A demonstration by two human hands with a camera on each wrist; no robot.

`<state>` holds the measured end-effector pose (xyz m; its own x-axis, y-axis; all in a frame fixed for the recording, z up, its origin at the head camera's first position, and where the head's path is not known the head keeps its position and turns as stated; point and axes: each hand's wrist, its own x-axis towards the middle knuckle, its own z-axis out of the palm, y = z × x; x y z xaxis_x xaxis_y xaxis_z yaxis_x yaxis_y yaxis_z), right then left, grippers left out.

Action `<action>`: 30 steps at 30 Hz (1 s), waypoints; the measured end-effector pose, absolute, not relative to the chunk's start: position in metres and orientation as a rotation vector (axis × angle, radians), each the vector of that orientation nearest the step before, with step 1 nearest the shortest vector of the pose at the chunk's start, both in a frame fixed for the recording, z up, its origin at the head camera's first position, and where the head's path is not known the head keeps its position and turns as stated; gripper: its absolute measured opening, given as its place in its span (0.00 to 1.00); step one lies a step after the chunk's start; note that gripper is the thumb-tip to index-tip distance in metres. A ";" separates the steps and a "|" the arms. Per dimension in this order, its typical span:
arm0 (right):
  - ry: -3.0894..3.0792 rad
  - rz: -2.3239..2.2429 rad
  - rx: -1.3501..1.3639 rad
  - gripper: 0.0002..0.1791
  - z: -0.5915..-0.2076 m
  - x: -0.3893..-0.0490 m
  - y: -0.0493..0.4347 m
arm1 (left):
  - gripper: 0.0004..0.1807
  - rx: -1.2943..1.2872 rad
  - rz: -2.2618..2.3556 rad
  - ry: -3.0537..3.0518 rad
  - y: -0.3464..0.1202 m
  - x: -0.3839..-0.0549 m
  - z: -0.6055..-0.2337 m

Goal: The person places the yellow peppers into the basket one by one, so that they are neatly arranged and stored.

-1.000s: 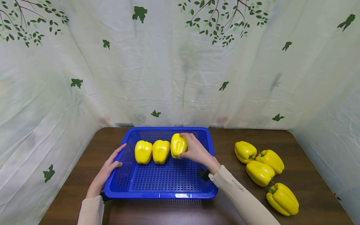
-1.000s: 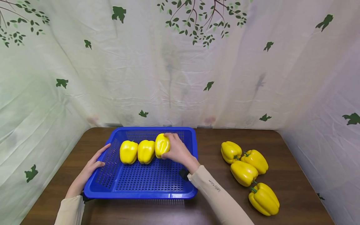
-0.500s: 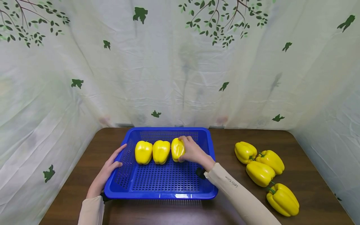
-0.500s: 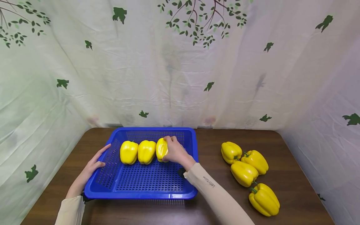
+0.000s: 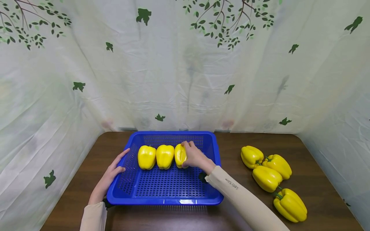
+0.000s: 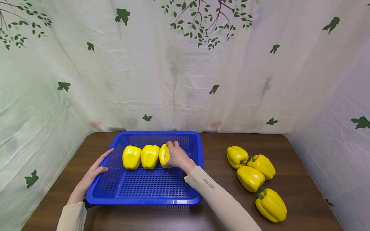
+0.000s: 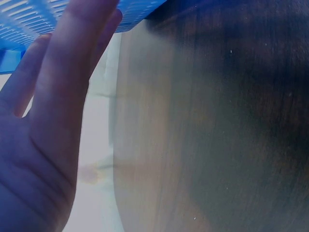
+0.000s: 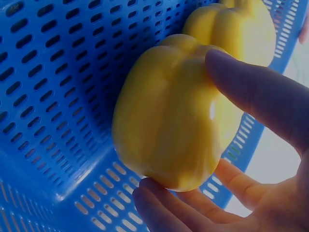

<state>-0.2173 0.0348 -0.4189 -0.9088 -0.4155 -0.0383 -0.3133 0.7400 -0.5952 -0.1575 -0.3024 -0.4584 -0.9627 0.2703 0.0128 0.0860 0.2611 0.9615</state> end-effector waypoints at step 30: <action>2.786 -0.869 -0.498 0.39 -0.421 -0.217 0.033 | 0.34 0.325 1.770 2.386 -0.302 -0.157 -0.458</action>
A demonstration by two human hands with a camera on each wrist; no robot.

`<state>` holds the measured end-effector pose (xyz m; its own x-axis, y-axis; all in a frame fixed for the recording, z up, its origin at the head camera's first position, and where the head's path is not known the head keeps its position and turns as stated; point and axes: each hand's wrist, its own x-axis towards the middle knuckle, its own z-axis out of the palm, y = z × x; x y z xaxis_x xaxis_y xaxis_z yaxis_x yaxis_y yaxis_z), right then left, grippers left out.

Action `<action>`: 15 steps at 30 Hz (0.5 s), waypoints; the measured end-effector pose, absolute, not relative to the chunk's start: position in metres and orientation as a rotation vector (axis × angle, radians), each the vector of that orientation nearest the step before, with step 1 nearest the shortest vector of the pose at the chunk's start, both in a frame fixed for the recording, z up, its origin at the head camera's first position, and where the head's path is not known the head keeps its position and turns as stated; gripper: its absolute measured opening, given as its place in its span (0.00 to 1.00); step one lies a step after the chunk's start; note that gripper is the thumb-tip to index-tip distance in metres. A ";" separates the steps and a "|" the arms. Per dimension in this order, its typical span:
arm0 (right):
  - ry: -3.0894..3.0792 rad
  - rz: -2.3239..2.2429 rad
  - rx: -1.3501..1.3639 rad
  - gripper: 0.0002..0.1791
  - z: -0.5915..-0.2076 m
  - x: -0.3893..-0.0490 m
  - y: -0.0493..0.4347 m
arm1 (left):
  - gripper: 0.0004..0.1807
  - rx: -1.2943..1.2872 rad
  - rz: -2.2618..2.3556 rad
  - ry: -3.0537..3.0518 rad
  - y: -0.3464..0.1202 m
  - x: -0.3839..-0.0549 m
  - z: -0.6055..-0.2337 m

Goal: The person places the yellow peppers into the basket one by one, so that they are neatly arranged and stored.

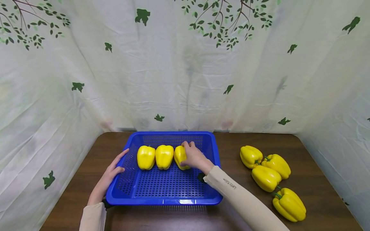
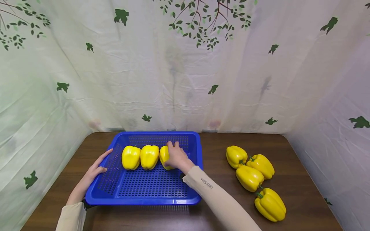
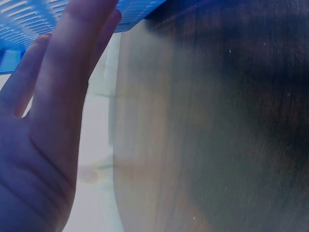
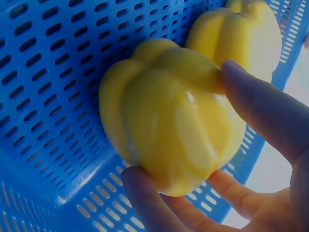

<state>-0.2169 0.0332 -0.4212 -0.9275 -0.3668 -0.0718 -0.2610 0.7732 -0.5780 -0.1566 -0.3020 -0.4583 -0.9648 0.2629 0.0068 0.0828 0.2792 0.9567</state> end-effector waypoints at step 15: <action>2.785 -0.879 -0.417 0.38 -0.418 -0.216 0.034 | 0.33 0.327 1.767 2.389 -0.302 -0.157 -0.459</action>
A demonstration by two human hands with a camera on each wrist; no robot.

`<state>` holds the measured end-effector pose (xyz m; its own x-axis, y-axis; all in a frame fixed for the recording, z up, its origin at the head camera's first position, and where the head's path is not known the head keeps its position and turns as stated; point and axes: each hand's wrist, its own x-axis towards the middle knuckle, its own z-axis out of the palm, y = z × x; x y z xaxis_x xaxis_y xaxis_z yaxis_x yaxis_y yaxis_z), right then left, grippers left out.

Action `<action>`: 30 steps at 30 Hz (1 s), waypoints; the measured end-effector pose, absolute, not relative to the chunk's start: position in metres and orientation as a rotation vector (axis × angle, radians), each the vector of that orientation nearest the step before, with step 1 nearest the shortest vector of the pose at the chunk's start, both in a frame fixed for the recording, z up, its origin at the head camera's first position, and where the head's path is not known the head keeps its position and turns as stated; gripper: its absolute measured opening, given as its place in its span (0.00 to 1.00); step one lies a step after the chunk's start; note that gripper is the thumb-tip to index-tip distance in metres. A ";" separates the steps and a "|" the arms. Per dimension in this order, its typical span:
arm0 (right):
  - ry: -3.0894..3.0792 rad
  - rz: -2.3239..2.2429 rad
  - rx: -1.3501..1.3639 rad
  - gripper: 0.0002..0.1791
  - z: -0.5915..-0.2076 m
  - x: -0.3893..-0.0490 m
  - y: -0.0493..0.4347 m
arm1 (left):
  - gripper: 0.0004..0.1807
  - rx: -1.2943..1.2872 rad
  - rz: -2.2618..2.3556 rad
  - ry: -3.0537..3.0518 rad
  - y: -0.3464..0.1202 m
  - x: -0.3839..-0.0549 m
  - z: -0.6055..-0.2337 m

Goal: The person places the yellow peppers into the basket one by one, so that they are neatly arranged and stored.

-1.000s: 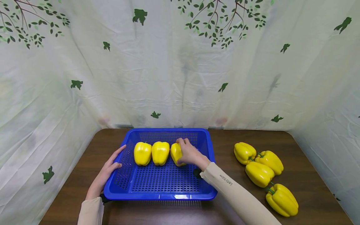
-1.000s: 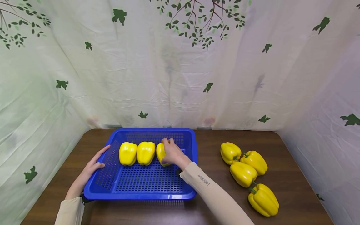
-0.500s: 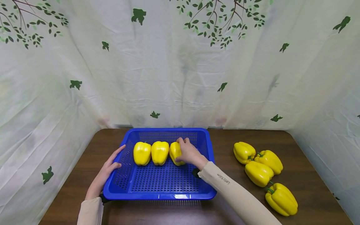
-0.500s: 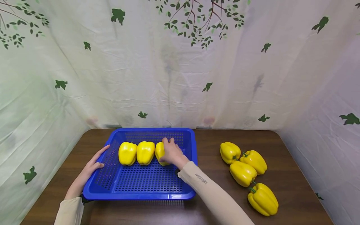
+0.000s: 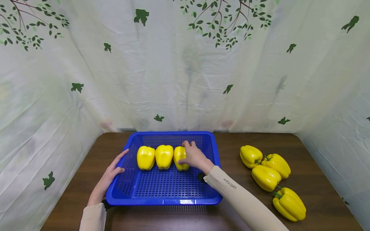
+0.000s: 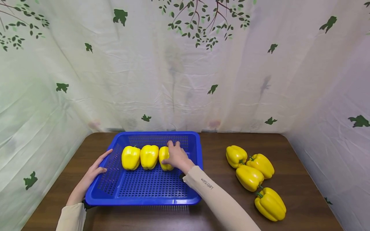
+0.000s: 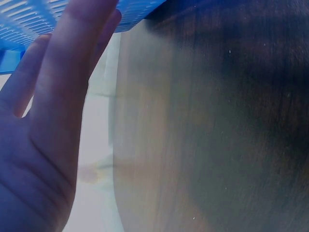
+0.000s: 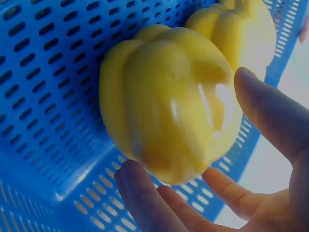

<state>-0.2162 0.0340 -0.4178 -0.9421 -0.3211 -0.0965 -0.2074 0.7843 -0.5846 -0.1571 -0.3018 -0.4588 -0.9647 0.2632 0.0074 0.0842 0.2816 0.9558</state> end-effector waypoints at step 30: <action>2.677 -1.463 -0.485 0.35 -0.372 -0.170 0.138 | 0.34 0.290 1.744 2.406 -0.301 -0.156 -0.458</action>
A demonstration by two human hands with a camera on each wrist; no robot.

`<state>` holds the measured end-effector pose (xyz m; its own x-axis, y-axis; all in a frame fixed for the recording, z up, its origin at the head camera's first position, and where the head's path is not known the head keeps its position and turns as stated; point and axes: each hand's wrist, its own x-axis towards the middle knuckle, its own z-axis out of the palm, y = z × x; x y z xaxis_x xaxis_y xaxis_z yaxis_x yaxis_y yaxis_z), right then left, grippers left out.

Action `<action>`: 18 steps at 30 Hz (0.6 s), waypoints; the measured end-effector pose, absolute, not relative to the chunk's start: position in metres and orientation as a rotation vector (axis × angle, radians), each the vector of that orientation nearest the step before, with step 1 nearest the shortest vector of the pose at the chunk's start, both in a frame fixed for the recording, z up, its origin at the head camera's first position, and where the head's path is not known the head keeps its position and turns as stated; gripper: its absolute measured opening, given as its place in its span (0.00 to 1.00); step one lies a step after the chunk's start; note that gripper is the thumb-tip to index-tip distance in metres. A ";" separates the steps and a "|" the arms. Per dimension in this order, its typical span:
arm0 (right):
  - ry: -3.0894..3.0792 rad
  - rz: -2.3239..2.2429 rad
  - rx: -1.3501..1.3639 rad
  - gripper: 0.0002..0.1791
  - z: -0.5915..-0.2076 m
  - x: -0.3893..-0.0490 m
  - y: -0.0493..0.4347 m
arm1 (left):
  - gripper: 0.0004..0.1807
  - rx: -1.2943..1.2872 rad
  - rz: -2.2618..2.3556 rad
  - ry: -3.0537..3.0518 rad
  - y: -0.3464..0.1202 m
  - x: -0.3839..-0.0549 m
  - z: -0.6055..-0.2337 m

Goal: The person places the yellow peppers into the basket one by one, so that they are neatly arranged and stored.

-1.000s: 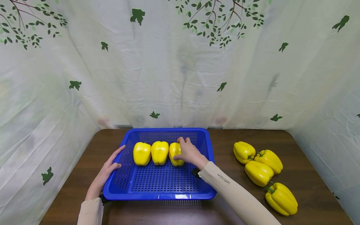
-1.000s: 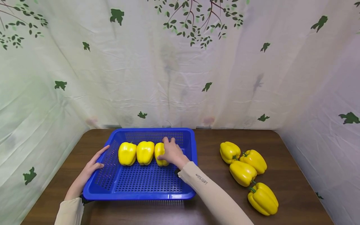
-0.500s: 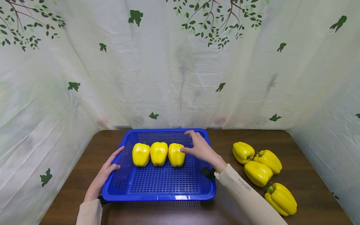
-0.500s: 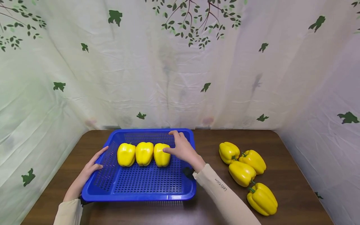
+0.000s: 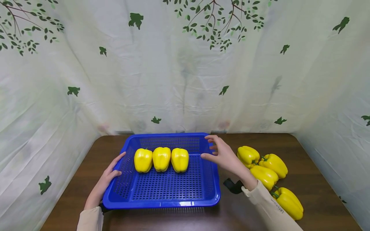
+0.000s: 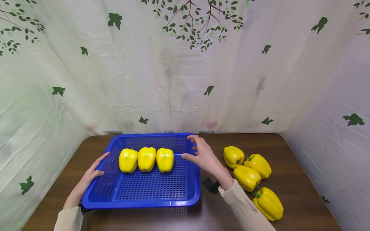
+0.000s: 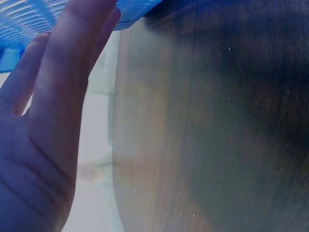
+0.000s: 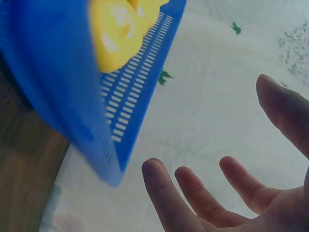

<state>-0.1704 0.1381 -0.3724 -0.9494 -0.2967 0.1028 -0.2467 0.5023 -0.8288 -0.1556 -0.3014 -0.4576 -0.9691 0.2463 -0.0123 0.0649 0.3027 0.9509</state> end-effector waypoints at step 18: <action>2.692 -1.639 -0.295 0.33 -0.399 -0.125 0.203 | 0.34 0.308 1.751 2.401 -0.302 -0.156 -0.459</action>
<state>-0.1254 0.2026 -0.3988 -0.9823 -0.1461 0.1169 -0.1709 0.4466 -0.8783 -0.1556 -0.3022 -0.4589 -0.9670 0.2546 -0.0032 0.0748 0.2962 0.9522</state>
